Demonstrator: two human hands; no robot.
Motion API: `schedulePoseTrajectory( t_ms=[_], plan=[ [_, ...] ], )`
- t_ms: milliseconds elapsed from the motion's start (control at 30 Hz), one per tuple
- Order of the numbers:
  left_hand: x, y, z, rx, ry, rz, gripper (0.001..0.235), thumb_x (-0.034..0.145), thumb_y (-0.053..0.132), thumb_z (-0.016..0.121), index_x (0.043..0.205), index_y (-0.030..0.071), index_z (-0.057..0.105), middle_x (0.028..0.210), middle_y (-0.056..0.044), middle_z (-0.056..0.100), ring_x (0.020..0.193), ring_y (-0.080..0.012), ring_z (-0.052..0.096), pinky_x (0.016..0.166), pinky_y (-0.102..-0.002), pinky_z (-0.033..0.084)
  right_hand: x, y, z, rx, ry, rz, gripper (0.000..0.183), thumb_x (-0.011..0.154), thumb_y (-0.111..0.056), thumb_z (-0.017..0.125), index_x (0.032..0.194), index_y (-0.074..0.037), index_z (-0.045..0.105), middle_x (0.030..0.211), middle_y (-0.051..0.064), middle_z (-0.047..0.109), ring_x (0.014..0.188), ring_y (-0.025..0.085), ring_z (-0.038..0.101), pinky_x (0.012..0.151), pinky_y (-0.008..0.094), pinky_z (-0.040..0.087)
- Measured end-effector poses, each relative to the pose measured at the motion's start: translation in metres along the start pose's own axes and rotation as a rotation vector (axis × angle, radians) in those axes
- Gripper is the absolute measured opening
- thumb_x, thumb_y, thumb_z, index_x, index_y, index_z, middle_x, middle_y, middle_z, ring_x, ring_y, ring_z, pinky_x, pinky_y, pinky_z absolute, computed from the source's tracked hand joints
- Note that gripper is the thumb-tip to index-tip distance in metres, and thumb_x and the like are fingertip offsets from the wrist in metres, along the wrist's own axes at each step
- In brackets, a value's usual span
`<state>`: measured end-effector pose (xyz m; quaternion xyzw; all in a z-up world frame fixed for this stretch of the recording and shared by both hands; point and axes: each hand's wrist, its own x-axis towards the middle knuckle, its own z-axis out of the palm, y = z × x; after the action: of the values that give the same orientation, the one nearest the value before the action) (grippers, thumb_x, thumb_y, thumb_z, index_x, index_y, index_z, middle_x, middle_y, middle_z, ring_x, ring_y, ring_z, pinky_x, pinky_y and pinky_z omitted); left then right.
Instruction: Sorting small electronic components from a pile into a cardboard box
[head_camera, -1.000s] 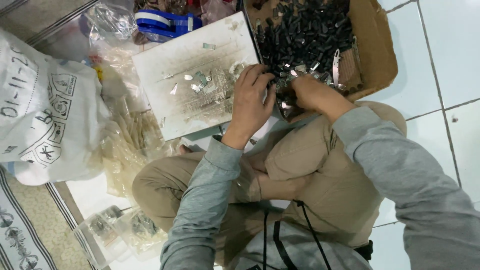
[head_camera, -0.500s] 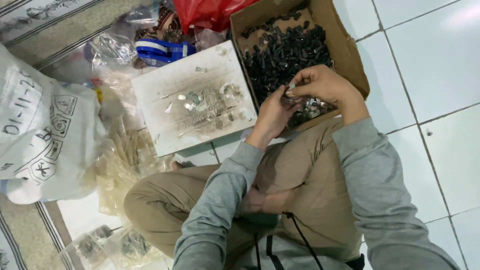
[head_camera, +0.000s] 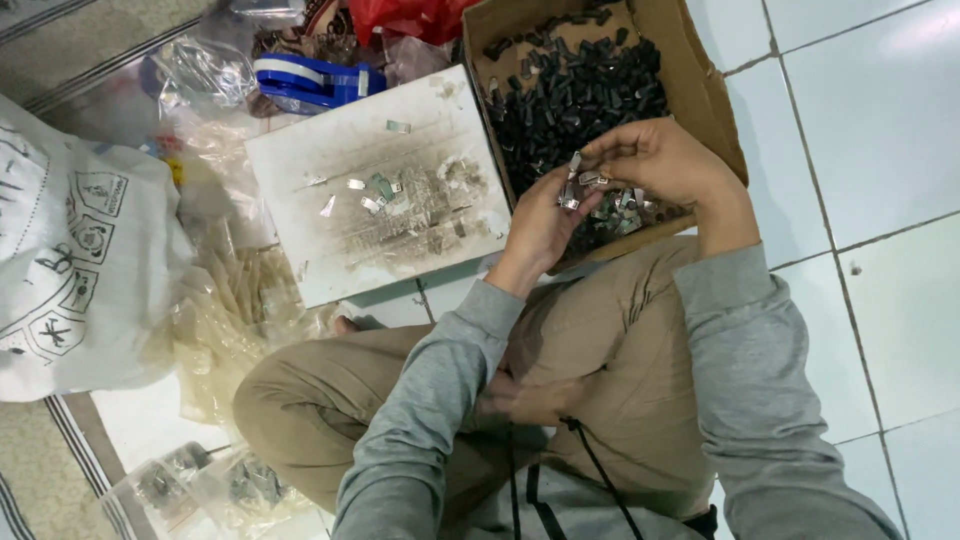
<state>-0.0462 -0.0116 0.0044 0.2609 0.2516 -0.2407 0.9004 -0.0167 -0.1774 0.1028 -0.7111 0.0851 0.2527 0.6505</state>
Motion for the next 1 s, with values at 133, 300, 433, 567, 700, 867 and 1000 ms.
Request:
schedulePoseTrajectory(
  t_ms=[133, 300, 433, 567, 700, 867, 1000],
  plan=[
    [-0.007, 0.004, 0.007, 0.014, -0.01, 0.022, 0.026, 0.105, 0.014, 0.057, 0.12, -0.007, 0.065, 0.114, -0.025, 0.059, 0.103, -0.042, 0.068, 0.102, -0.059, 0.055, -0.003, -0.004, 0.001, -0.007, -0.016, -0.006, 0.041, 0.089, 0.014, 0.063, 0.128, 0.002, 0.067, 0.107, 0.013, 0.071, 0.098, 0.02, 0.072, 0.083, 0.034, 0.065],
    [0.008, -0.003, -0.009, 0.015, -0.041, -0.005, 0.029, 0.104, 0.015, 0.058, 0.123, -0.005, 0.068, 0.111, -0.026, 0.064, 0.105, -0.0402, 0.068, 0.104, -0.058, 0.055, -0.004, -0.003, 0.0, -0.072, -0.013, -0.058, 0.046, 0.085, 0.013, 0.067, 0.129, -0.001, 0.068, 0.11, 0.01, 0.069, 0.099, 0.015, 0.07, 0.084, 0.033, 0.064],
    [-0.009, 0.01, 0.006, 0.004, -0.031, -0.021, 0.028, 0.103, 0.015, 0.06, 0.122, -0.004, 0.069, 0.109, -0.025, 0.065, 0.102, -0.0371, 0.069, 0.102, -0.056, 0.057, -0.011, -0.013, 0.003, -0.081, -0.009, -0.063, 0.044, 0.087, 0.014, 0.066, 0.128, -0.001, 0.069, 0.111, 0.011, 0.069, 0.098, 0.016, 0.069, 0.085, 0.034, 0.063],
    [-0.007, 0.009, 0.007, -0.027, -0.018, -0.042, 0.026, 0.103, 0.015, 0.061, 0.119, -0.004, 0.069, 0.109, -0.028, 0.067, 0.101, -0.0395, 0.071, 0.101, -0.058, 0.056, -0.012, -0.011, 0.004, -0.067, 0.046, -0.082, 0.038, 0.088, 0.014, 0.068, 0.125, 0.004, 0.069, 0.108, 0.017, 0.07, 0.096, 0.019, 0.071, 0.082, 0.037, 0.064],
    [0.001, 0.004, 0.0, -0.079, -0.022, -0.061, 0.025, 0.103, 0.016, 0.063, 0.118, -0.004, 0.067, 0.114, -0.027, 0.065, 0.106, -0.0422, 0.069, 0.103, -0.062, 0.053, -0.015, -0.021, 0.015, -0.118, 0.067, -0.118, 0.032, 0.088, 0.01, 0.073, 0.118, 0.0, 0.074, 0.102, 0.013, 0.073, 0.09, 0.015, 0.07, 0.078, 0.03, 0.063],
    [-0.008, 0.015, 0.012, -0.095, -0.063, -0.051, 0.031, 0.105, 0.017, 0.06, 0.124, -0.007, 0.063, 0.121, -0.029, 0.064, 0.112, -0.0436, 0.067, 0.104, -0.059, 0.054, -0.021, -0.031, 0.021, -0.085, 0.12, -0.124, 0.027, 0.093, 0.006, 0.068, 0.117, -0.003, 0.075, 0.098, 0.013, 0.074, 0.087, 0.015, 0.073, 0.075, 0.028, 0.063],
    [-0.002, 0.004, 0.005, -0.047, -0.104, 0.005, 0.038, 0.106, 0.02, 0.055, 0.131, -0.007, 0.061, 0.128, -0.03, 0.062, 0.119, -0.0394, 0.064, 0.108, -0.053, 0.051, 0.004, 0.021, 0.006, -0.062, 0.405, -0.207, 0.034, 0.099, -0.016, 0.078, 0.132, -0.01, 0.07, 0.107, 0.008, 0.074, 0.095, 0.013, 0.075, 0.078, 0.028, 0.062]
  ],
)
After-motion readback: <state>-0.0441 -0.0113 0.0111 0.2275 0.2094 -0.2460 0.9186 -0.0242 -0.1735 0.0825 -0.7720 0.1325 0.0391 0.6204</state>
